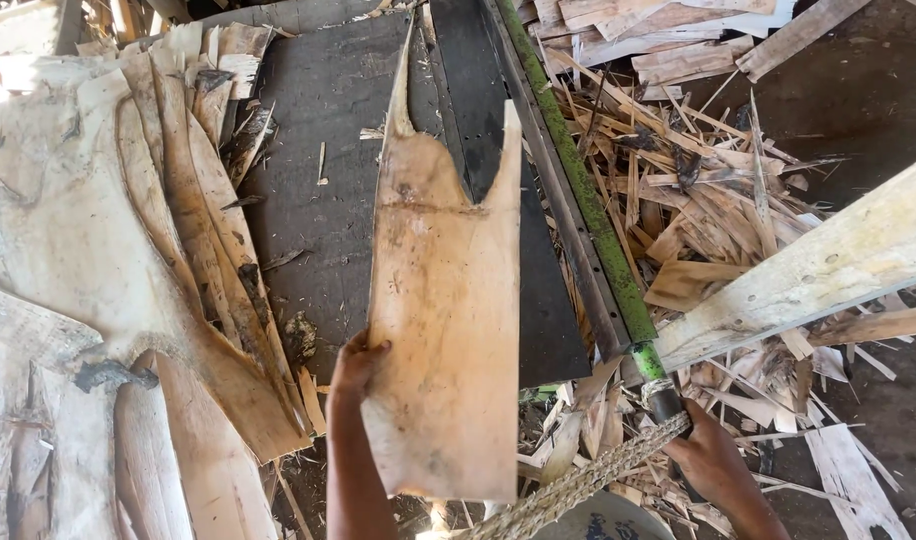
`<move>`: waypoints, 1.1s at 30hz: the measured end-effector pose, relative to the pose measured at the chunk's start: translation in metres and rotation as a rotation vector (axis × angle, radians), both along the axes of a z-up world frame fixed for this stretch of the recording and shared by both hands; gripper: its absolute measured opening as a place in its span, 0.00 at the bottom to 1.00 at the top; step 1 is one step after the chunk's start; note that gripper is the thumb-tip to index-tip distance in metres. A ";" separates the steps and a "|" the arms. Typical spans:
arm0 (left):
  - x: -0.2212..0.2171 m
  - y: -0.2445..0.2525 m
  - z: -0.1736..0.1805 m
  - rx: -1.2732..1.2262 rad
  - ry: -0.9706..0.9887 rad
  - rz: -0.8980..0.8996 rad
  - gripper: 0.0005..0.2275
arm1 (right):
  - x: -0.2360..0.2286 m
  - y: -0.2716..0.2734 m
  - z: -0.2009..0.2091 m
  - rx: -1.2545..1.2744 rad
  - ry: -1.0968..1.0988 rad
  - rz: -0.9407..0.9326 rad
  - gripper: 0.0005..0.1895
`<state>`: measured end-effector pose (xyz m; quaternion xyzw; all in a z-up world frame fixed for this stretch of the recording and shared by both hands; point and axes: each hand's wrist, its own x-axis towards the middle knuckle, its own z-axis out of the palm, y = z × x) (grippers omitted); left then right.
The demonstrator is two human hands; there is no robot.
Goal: The person uses a large blade attached to a rope to split pieces of wood on a workbench. They repeatedly position the wood, pull the rope to drive the blade through the material, and then move the split pieces aside.
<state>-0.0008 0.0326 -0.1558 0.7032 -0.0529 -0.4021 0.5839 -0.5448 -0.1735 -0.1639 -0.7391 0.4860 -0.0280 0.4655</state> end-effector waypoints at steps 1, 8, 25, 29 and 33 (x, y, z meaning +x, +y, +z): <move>0.005 0.004 0.016 0.000 0.000 0.001 0.19 | 0.000 -0.002 -0.001 0.000 0.000 0.001 0.36; 0.040 0.022 0.024 0.705 -0.734 -0.183 0.19 | 0.002 -0.001 0.013 0.107 0.037 -0.119 0.32; -0.261 0.015 -0.112 -0.239 0.828 0.489 0.31 | -0.003 -0.006 -0.005 -0.129 0.061 0.053 0.30; -0.259 0.023 -0.085 -0.442 0.639 0.729 0.26 | -0.022 -0.016 -0.047 -0.270 0.045 0.217 0.20; -0.239 0.055 -0.027 0.074 -0.321 0.588 0.12 | -0.044 -0.022 -0.088 -0.593 0.005 0.392 0.17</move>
